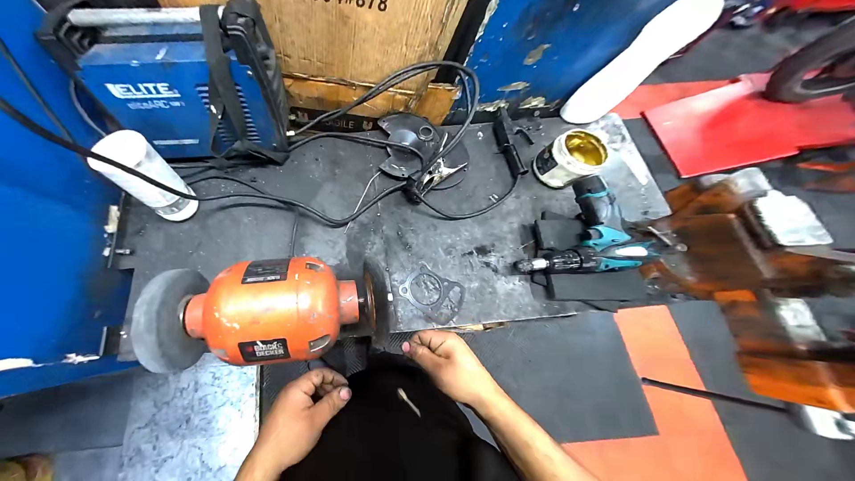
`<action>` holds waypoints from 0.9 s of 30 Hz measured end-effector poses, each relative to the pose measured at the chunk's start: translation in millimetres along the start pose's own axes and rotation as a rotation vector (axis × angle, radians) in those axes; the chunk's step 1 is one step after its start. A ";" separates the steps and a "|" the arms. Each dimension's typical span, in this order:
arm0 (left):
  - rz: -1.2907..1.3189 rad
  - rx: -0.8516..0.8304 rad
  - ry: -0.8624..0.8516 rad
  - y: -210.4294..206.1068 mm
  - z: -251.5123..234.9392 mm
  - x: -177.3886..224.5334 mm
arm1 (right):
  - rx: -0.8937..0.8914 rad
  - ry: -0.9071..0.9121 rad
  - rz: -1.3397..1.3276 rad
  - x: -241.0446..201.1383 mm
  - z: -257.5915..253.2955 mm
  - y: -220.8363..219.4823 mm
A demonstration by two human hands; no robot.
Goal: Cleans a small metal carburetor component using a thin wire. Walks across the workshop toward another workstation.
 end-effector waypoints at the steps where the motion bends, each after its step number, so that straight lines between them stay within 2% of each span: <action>1: 0.051 0.003 0.059 -4.2 -7.4 -3.2 | 0.003 -0.053 -0.051 15.5 -0.4 -0.8; 3: 0.140 -0.012 0.210 -21.2 -17.7 -29.4 | -0.009 -0.178 -0.138 51.7 10.2 -11.3; 4: 0.178 -0.044 0.233 -30.5 -29.1 -40.7 | -0.078 -0.212 -0.181 63.1 11.5 -20.5; 7: 0.214 -0.246 0.208 -74.6 -58.9 -77.2 | -0.395 -0.223 -0.117 81.1 12.8 -56.7; 10: 0.306 -0.254 0.211 -99.3 -77.5 -98.8 | -0.492 -0.187 -0.145 87.4 10.8 -65.0; 13: 0.356 -0.127 0.371 -94.1 -70.4 -113.4 | -0.373 -0.377 -0.274 114.2 27.5 -50.2; 15: 0.204 0.017 0.476 -78.8 -55.1 -138.2 | -0.253 -0.515 -0.305 142.4 36.5 -31.6; 19: -0.134 0.150 0.703 -53.7 21.3 -213.7 | -0.206 -0.671 -0.208 199.8 59.8 -6.6; 24: -0.114 0.218 1.008 -63.9 152.2 -329.4 | -0.151 -0.872 -0.142 250.7 90.9 -1.2; 27: -0.048 0.195 1.105 -83.4 211.1 -380.3 | -0.140 -0.952 -0.052 274.0 116.2 -16.9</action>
Point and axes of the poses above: each hand's wrist, its own z-axis away from the middle knuckle, its own y-axis out of the back of the hand, x = y × z, the point moved 7 cm from there along -z, towards the middle knuckle, and after that the axes turned 3 degrees about y, right-handed, at the moved point
